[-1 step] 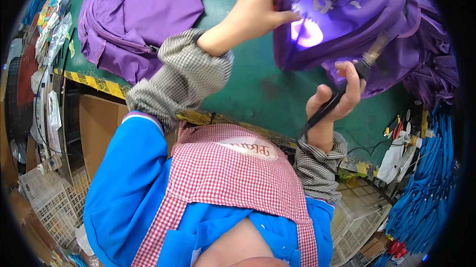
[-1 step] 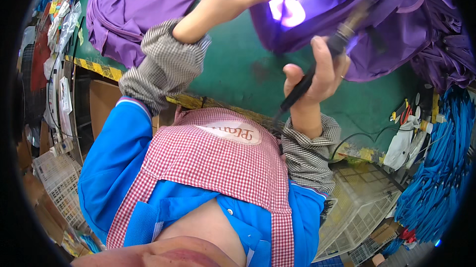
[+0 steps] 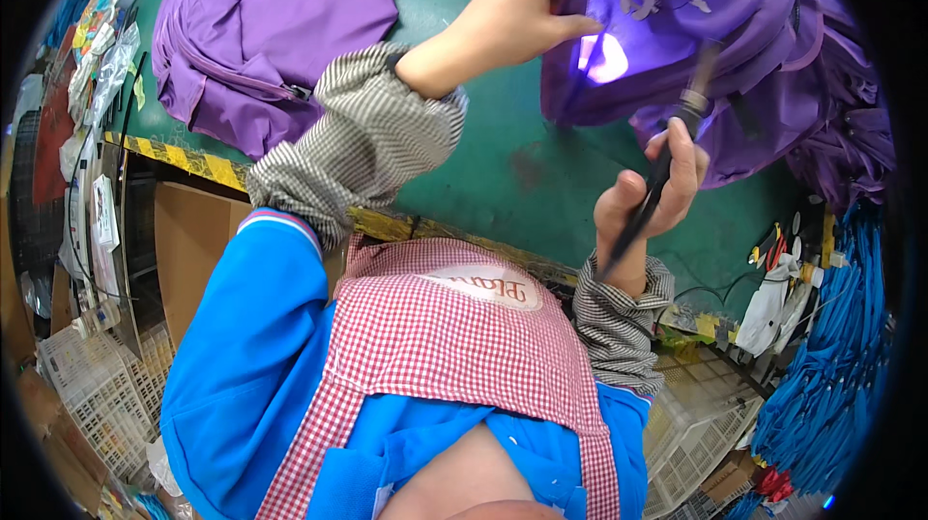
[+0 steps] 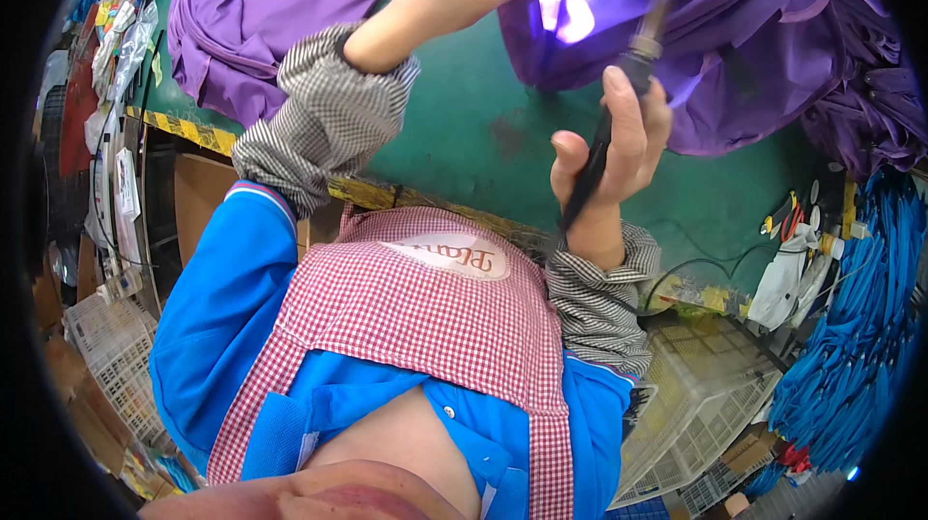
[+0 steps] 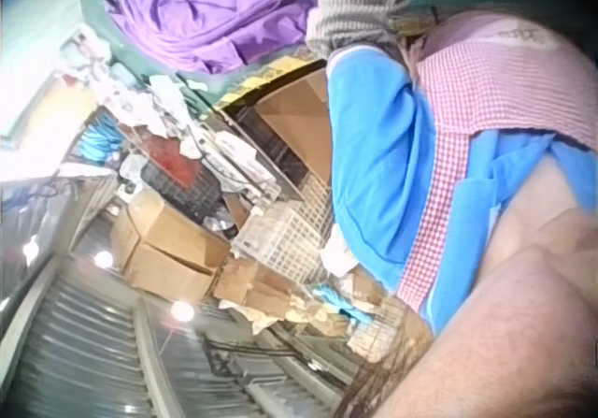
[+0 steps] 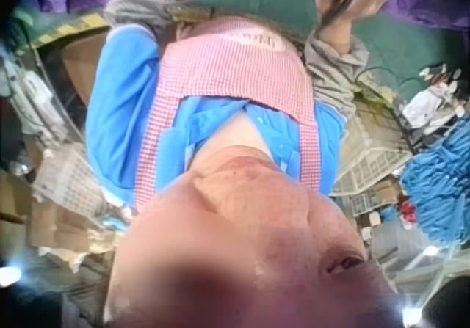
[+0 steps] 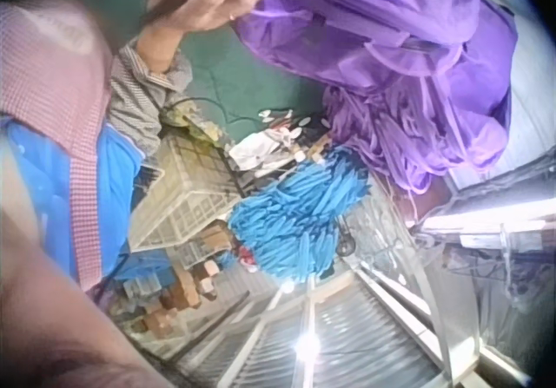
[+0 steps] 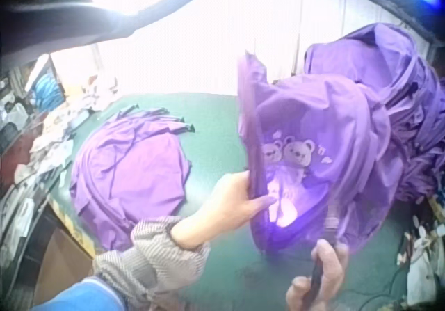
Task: The person uses a soldering iron to seal seams on purple fabric bags, repeatedly pressing the hot tip along edges and seams. The person also uses a utility knife to scrape the soldering iron tip and places the finished bag aside.
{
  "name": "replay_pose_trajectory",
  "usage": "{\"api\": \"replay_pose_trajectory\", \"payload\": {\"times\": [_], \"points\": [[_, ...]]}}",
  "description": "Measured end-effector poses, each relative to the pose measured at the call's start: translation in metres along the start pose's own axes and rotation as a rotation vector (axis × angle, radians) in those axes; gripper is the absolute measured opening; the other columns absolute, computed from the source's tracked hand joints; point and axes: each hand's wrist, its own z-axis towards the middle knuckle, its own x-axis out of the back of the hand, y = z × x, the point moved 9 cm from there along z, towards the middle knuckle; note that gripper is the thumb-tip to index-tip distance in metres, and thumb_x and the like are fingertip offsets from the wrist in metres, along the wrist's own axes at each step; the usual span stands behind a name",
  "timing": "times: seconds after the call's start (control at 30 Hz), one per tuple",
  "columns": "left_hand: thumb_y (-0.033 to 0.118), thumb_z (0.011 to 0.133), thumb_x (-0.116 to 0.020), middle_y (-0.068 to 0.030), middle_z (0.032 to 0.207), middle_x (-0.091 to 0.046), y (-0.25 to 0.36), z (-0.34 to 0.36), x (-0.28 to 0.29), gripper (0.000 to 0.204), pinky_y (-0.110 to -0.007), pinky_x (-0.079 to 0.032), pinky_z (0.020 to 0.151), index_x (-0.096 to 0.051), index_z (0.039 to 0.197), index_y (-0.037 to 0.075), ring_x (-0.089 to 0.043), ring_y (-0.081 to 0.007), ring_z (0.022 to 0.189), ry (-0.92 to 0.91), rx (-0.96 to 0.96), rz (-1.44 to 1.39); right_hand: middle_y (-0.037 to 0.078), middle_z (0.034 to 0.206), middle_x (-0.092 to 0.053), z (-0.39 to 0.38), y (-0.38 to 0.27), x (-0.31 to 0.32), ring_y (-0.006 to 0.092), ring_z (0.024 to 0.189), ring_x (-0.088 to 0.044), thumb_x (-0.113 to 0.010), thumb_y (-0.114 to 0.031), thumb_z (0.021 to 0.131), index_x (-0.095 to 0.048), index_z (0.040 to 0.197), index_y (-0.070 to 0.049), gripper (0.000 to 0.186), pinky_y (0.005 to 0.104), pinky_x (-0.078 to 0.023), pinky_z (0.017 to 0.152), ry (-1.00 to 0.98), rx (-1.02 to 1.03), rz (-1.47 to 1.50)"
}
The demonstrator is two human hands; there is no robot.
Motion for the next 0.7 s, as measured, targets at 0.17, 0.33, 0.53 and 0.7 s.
{"api": "replay_pose_trajectory", "payload": {"times": [0.17,0.33,0.53,0.7], "points": [[0.04,0.075,-0.075,-0.011,0.068,-0.065,0.004,0.009,-0.015,0.039,-0.036,-0.049,0.059,-0.064,0.087,0.004,-0.063,-0.027,0.062,-0.065,0.057,0.094,0.002,0.063,-0.052,-0.02,-0.014,0.007,0.0161,0.054,-0.049,-0.05,-0.017,0.092,-0.06,0.096,-0.004,0.017,0.0412,-0.045,0.084,-0.096,0.0,0.135],[0.013,0.086,-0.064,-0.0089,0.089,-0.069,0.02,0.003,-0.022,0.029,-0.035,-0.053,0.068,-0.059,0.111,-0.001,-0.066,-0.0192,0.076,-0.136,0.101,-0.347,0.001,0.061,-0.049,-0.032,-0.019,-0.007,0.0145,0.052,-0.047,-0.053,-0.015,0.086,-0.063,0.087,-0.007,0.013,0.0405,-0.044,0.085,-0.132,0.054,0.079],[0.036,0.072,-0.077,-0.0115,0.068,-0.064,0.011,-0.009,-0.018,0.037,-0.037,-0.05,0.062,-0.063,0.081,0.003,-0.064,-0.027,0.065,-0.13,0.025,0.318,0.001,0.059,-0.048,-0.033,-0.018,0.008,0.0142,0.05,-0.046,-0.052,-0.016,0.086,-0.062,0.088,-0.007,0.013,0.0422,-0.044,0.088,-0.107,0.048,0.07],[0.033,0.071,-0.077,-0.0135,0.069,-0.064,0.004,-0.016,-0.016,0.035,-0.037,-0.05,0.062,-0.064,0.075,0.001,-0.064,-0.0278,0.066,-0.234,0.052,0.206,0.001,0.059,-0.048,-0.035,-0.023,0.009,0.0143,0.051,-0.047,-0.053,-0.017,0.087,-0.062,0.09,-0.008,0.014,0.0432,-0.043,0.09,-0.126,0.047,0.07]]}}
